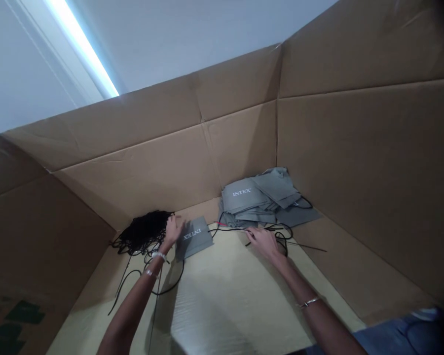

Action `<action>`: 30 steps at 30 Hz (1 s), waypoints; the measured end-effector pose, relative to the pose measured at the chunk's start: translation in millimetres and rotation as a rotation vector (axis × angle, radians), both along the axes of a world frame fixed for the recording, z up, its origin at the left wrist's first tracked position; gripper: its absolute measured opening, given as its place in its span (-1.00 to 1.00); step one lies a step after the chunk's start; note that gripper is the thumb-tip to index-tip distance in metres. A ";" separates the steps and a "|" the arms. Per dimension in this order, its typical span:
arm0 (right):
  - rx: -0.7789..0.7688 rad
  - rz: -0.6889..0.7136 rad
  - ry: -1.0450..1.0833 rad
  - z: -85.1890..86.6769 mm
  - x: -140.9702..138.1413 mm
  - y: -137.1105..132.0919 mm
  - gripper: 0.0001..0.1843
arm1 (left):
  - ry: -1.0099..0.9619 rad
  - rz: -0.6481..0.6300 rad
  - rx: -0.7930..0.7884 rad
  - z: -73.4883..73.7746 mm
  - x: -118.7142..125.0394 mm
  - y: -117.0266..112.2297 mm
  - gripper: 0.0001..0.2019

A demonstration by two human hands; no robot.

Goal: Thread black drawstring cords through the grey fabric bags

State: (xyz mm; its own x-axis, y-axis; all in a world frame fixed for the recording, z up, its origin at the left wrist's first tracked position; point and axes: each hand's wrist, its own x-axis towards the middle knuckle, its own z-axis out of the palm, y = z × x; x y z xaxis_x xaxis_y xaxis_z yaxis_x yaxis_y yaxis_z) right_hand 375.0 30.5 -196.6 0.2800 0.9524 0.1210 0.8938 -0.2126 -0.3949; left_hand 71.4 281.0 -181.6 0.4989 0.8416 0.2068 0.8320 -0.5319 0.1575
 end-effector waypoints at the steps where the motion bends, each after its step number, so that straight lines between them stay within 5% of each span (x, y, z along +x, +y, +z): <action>1: 0.011 0.010 0.003 -0.5 1.0 -1.3 -0.59 | 0.007 -0.074 -0.033 -6.7 -0.4 -17.0 -0.72; 4: 0.043 0.046 0.012 -3.5 2.3 -3.6 -0.65 | 0.012 -0.231 -0.102 -29.0 -4.7 -68.7 -0.62; 8: 0.053 0.086 0.006 -8.5 2.5 -4.6 -0.68 | -0.046 -0.185 -0.083 -47.0 -5.4 -118.5 -0.63; 14: 0.058 0.142 -0.049 -12.7 -2.4 -4.5 -0.71 | -0.143 -0.083 -0.079 -52.0 -4.3 -165.9 -0.74; 18: 0.065 0.157 -0.086 -17.2 -7.6 -1.9 -0.75 | -0.175 -0.128 -0.115 -49.9 -18.4 -189.8 -0.76; 23: 0.124 0.119 -0.083 -24.3 -2.5 1.3 -0.76 | -0.178 -0.234 -0.177 -36.0 -22.0 -194.6 -0.77; 30: 0.304 0.004 -0.017 -31.8 11.3 2.0 -0.64 | -0.167 -0.080 -0.117 -34.7 66.6 -146.6 -0.72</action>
